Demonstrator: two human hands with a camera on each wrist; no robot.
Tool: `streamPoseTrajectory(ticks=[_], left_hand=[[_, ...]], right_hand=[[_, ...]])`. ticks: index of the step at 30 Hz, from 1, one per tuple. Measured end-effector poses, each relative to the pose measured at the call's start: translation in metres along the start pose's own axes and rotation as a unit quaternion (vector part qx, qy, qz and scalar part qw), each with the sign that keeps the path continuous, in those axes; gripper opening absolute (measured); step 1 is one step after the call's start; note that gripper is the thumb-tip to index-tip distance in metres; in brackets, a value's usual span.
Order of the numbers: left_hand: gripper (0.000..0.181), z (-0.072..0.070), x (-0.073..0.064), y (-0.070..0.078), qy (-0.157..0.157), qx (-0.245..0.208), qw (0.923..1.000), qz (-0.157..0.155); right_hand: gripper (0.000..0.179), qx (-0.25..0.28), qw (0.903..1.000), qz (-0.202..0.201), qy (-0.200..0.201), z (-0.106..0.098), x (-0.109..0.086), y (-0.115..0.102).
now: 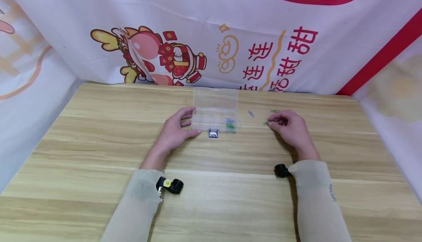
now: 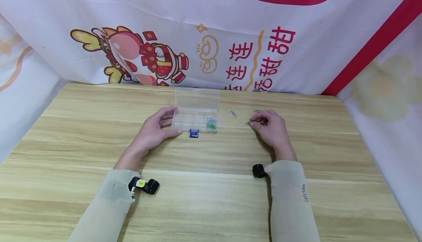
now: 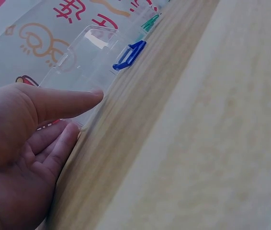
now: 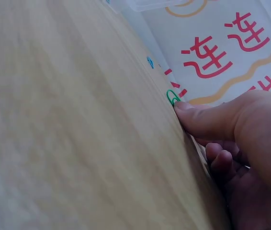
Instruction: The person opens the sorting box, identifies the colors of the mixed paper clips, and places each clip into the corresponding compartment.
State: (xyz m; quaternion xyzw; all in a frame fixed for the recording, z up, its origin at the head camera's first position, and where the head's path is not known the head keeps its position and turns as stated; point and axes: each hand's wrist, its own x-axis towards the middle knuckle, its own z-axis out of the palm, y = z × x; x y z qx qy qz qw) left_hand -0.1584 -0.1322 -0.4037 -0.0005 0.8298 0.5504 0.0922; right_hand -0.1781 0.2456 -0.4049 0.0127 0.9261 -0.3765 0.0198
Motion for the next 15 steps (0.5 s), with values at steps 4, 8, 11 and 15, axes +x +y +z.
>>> streamPoseTrajectory(ticks=[4, 8, 11, 15], left_hand=[[0.080, -0.0006, 0.0010, -0.0014, 0.000, -0.003, 1.0000, 0.002], [0.081, -0.0007, 0.0020, -0.0024, 0.001, -0.005, 1.0000, 0.003], [0.081, -0.0010, 0.0018, -0.0026, -0.001, -0.005, 1.0000, 0.004], [0.082, -0.0005, 0.0009, -0.0023, -0.003, -0.005, 1.0000, 0.002]], right_hand=[[0.018, 0.001, 1.0000, 0.004, 0.003, 0.0004, -0.0003, -0.0011], [0.019, 0.018, 0.9997, 0.017, 0.005, 0.0003, -0.0004, -0.0005], [0.022, 0.040, 0.9985, 0.037, 0.005, 0.0000, -0.0008, -0.0002], [0.026, 0.065, 0.9961, 0.060, 0.005, -0.0008, -0.0014, -0.0021]])
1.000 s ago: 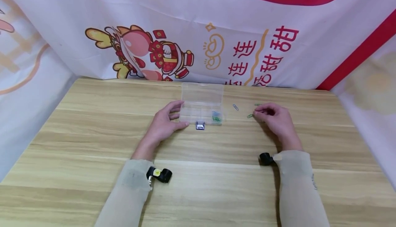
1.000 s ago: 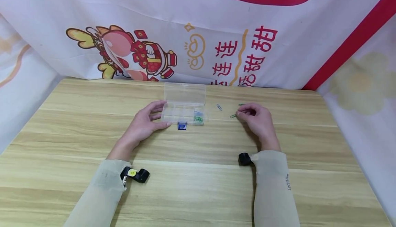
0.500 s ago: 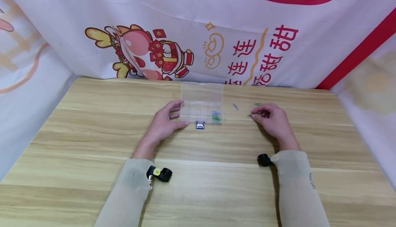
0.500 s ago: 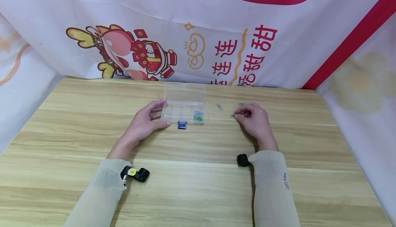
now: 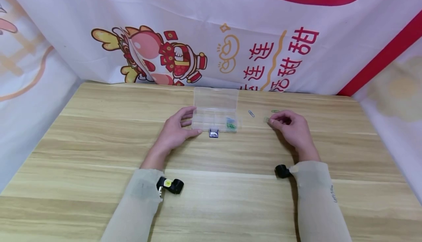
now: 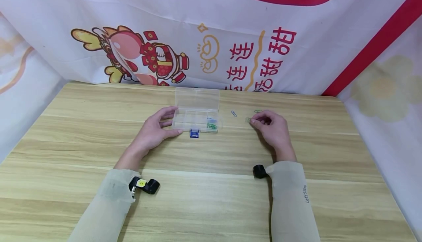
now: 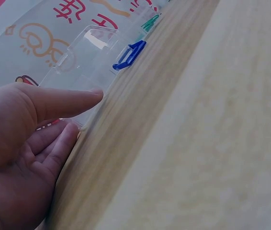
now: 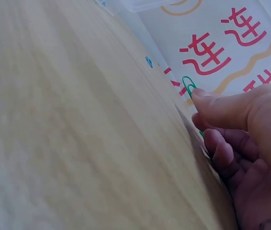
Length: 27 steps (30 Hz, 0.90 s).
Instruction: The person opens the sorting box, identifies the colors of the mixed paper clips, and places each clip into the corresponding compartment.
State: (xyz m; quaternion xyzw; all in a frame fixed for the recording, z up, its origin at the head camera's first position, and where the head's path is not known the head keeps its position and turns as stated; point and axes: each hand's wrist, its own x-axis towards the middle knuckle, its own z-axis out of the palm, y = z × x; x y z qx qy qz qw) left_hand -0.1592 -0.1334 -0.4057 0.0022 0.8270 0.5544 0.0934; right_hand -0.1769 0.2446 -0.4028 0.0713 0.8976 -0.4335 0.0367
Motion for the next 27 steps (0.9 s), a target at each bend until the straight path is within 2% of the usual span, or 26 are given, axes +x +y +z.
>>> streamPoseTrajectory(ticks=[12, 18, 22, 27], left_hand=[[0.082, 0.001, -0.001, 0.001, 0.002, 0.000, 1.0000, -0.005], [0.082, 0.000, -0.001, 0.001, 0.002, -0.001, 1.0000, -0.004], [0.082, 0.000, -0.001, 0.001, 0.002, -0.001, 1.0000, -0.004], [0.082, 0.000, -0.002, 0.002, 0.002, 0.000, 1.0000, -0.004]], right_hand=[[0.026, 0.026, 0.9994, 0.022, 0.001, 0.001, 0.000, -0.012], [0.031, 0.061, 0.9975, 0.033, -0.010, -0.002, -0.002, -0.017], [0.032, 0.074, 0.9970, 0.020, -0.006, -0.003, -0.004, -0.024], [0.029, 0.066, 0.9978, -0.010, -0.006, 0.000, -0.005, -0.032]])
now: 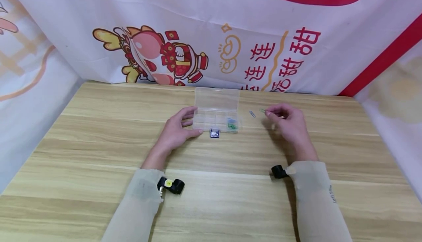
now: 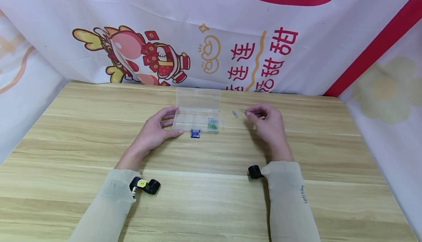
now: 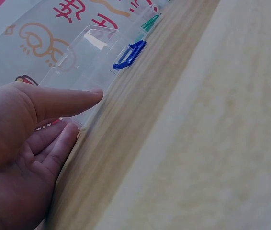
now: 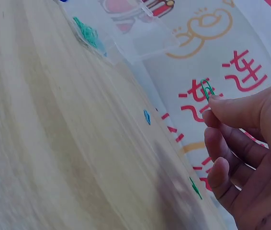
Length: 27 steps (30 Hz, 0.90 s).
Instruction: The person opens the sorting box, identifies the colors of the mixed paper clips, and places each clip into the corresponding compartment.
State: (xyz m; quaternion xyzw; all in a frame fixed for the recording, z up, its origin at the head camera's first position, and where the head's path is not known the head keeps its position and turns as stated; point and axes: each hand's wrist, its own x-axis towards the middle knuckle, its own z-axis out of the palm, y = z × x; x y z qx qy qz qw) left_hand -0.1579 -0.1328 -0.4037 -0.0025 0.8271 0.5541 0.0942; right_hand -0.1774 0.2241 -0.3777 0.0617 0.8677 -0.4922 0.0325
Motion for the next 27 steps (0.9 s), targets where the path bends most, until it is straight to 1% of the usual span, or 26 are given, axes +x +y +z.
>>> streamPoseTrajectory(ticks=[6, 12, 21, 27], left_hand=[[0.081, 0.000, 0.001, 0.000, -0.001, -0.002, 1.0000, -0.001], [0.081, 0.000, 0.001, 0.000, -0.001, -0.002, 1.0000, -0.001], [0.081, 0.001, 0.001, -0.001, 0.000, 0.003, 1.0000, -0.007], [0.080, 0.000, 0.000, 0.001, 0.001, 0.005, 1.0000, -0.003]], right_hand=[[0.026, -0.008, 0.9999, -0.010, -0.001, 0.005, -0.001, -0.007], [0.026, -0.004, 0.9996, -0.022, -0.015, 0.009, -0.002, -0.010], [0.020, 0.005, 0.9995, -0.023, -0.022, 0.017, -0.003, -0.010], [0.021, -0.001, 0.9993, -0.020, -0.031, 0.023, -0.002, -0.013]])
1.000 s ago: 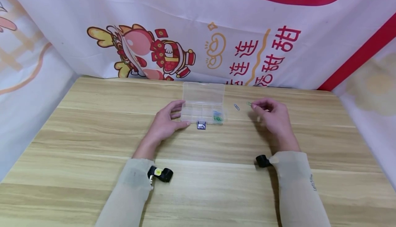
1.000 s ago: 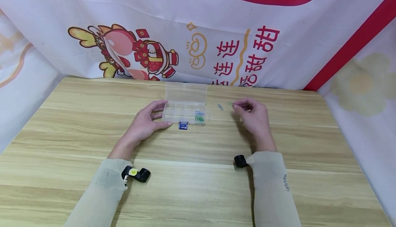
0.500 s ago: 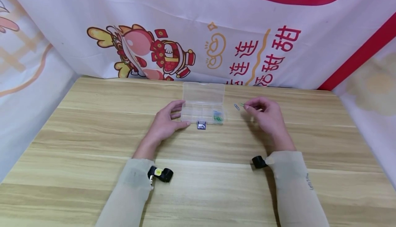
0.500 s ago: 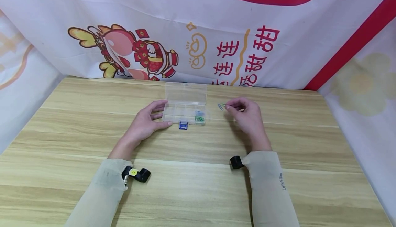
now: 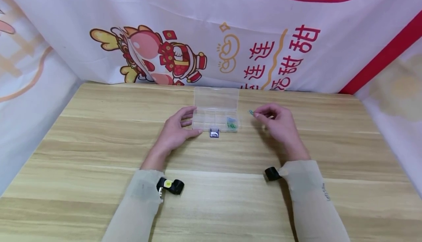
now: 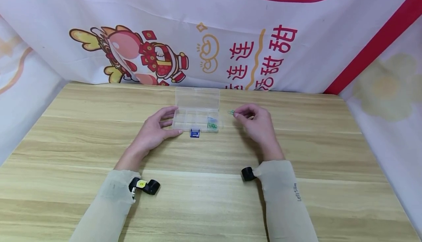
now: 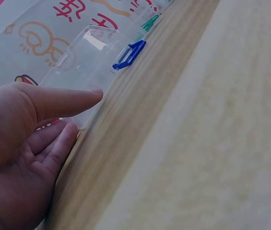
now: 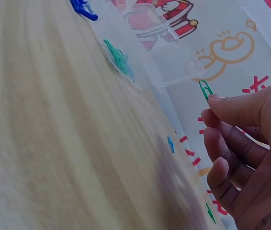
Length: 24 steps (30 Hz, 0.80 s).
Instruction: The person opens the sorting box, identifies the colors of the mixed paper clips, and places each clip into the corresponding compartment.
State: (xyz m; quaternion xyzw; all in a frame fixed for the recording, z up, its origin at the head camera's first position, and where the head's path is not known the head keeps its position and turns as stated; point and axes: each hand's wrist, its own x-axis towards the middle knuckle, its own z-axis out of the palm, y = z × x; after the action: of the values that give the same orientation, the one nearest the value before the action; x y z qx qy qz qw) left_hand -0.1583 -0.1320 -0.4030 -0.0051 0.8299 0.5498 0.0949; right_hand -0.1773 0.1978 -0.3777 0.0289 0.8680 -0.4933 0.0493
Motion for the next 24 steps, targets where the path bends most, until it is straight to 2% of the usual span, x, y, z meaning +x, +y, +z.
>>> streamPoseTrajectory(ticks=[14, 24], left_hand=[[0.078, -0.002, 0.000, 0.000, 0.003, 0.000, 1.0000, -0.005], [0.080, 0.000, 0.002, 0.000, 0.003, 0.003, 1.0000, -0.001]], right_hand=[[0.014, -0.010, 0.9994, -0.032, -0.012, 0.015, 0.003, -0.003], [0.013, -0.011, 0.9990, -0.036, -0.025, 0.022, 0.001, -0.004]])
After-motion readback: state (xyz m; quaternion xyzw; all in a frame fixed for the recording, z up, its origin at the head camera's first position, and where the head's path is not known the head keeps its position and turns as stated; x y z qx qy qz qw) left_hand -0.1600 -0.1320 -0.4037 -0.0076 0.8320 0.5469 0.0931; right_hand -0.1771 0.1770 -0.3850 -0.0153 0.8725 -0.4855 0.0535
